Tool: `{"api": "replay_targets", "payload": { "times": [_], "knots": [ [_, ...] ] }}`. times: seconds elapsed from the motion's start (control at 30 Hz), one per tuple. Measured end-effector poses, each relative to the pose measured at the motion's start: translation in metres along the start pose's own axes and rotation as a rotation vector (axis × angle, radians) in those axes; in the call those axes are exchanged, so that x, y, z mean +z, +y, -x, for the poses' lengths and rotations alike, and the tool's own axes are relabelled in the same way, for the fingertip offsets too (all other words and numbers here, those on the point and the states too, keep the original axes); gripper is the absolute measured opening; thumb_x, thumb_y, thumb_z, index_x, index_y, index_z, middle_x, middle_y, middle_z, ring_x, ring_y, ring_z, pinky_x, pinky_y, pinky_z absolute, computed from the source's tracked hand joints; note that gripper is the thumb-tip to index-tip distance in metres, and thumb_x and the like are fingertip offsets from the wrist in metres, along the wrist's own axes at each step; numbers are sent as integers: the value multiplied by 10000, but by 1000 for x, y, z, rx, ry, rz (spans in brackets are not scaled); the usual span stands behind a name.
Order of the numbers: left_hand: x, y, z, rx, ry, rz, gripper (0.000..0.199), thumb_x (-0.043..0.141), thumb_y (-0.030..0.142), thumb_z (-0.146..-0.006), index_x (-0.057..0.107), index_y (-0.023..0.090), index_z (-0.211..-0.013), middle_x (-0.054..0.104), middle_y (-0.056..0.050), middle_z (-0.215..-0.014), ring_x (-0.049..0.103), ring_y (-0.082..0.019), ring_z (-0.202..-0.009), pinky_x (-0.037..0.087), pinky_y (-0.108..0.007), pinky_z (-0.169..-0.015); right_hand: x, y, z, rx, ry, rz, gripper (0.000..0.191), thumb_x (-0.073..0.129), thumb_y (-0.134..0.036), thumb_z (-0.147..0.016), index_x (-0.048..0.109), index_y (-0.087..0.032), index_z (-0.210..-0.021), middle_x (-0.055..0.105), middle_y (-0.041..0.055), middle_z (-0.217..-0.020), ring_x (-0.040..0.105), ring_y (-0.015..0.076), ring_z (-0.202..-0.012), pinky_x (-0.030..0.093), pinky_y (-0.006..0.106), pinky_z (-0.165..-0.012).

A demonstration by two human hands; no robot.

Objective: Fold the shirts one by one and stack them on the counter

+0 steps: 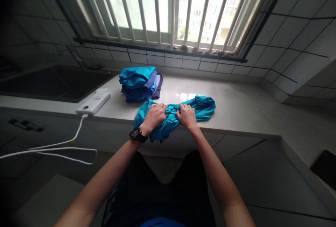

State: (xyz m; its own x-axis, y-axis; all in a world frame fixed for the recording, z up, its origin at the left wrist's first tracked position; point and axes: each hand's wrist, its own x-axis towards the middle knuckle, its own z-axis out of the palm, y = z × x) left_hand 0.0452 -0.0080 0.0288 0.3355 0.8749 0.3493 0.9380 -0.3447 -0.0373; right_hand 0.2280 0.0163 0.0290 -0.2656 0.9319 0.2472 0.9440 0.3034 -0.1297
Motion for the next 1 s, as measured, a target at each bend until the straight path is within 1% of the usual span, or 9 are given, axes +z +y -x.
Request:
{"api": "replay_targets", "payload": {
  "times": [0.2,0.33,0.4,0.47,0.53,0.67,0.83,0.93,1.0],
  "knots": [
    [-3,3,1,19,-11,12,266,573,270,-1006,649,137,-1224,705,-157,-1198,642,-315,-1169,446,-442,-1034,-4,0,2,2,-46,8,228,508,-290,-999,705,-181,-960,761,127,-1049,642,277,-1048,370,343,-858],
    [1,-6,3,-22,27,159,310,644,271,-958,634,158,-1246,702,-150,-1220,638,-318,-1199,458,-445,-1065,-3,0,3,-9,-31,-12,255,512,-304,-1010,718,-186,-918,777,121,-1036,666,262,-1031,368,329,-856],
    [4,-17,7,-136,87,266,498,749,328,-885,593,161,-1327,674,-154,-1305,607,-329,-1272,458,-445,-1099,-1,2,3,7,-5,-52,298,504,-341,-1027,718,-190,-885,783,122,-1008,679,255,-982,367,321,-820],
    [6,-29,17,-323,174,345,726,849,390,-781,549,150,-1396,629,-177,-1389,562,-357,-1340,452,-461,-1133,2,6,3,27,35,-130,350,488,-380,-1038,698,-198,-826,780,117,-952,677,242,-895,357,314,-761],
    [5,-38,33,-500,243,390,798,889,416,-717,557,160,-1396,627,-182,-1391,563,-377,-1336,459,-485,-1134,5,11,2,44,87,-264,396,466,-406,-1036,638,-214,-735,751,91,-846,644,219,-779,338,311,-699],
    [0,-35,72,-614,294,487,478,809,322,-769,676,226,-1218,721,-110,-1194,667,-338,-1150,522,-464,-1035,6,20,0,106,233,-610,464,413,-478,-1001,420,-254,-595,530,-2,-578,479,173,-589,296,313,-621],
    [-4,-11,100,-638,376,666,225,714,198,-770,730,219,-993,732,-62,-982,703,-261,-924,563,-354,-867,-5,18,14,222,411,-900,479,450,-614,-914,330,-275,-597,333,-57,-549,335,146,-574,276,306,-587],
    [-9,-2,103,-622,386,730,144,695,196,-790,733,213,-928,719,-53,-946,698,-242,-900,563,-329,-829,-9,7,41,378,531,-987,459,476,-615,-910,364,-275,-623,354,-52,-576,365,157,-597,322,303,-583],
    [-16,4,104,-537,367,771,159,645,150,-814,744,228,-912,705,-47,-968,695,-224,-912,566,-318,-833,-11,-5,63,440,561,-999,401,509,-592,-917,489,-256,-698,500,-15,-655,486,189,-669,409,310,-630]
  ]
}}
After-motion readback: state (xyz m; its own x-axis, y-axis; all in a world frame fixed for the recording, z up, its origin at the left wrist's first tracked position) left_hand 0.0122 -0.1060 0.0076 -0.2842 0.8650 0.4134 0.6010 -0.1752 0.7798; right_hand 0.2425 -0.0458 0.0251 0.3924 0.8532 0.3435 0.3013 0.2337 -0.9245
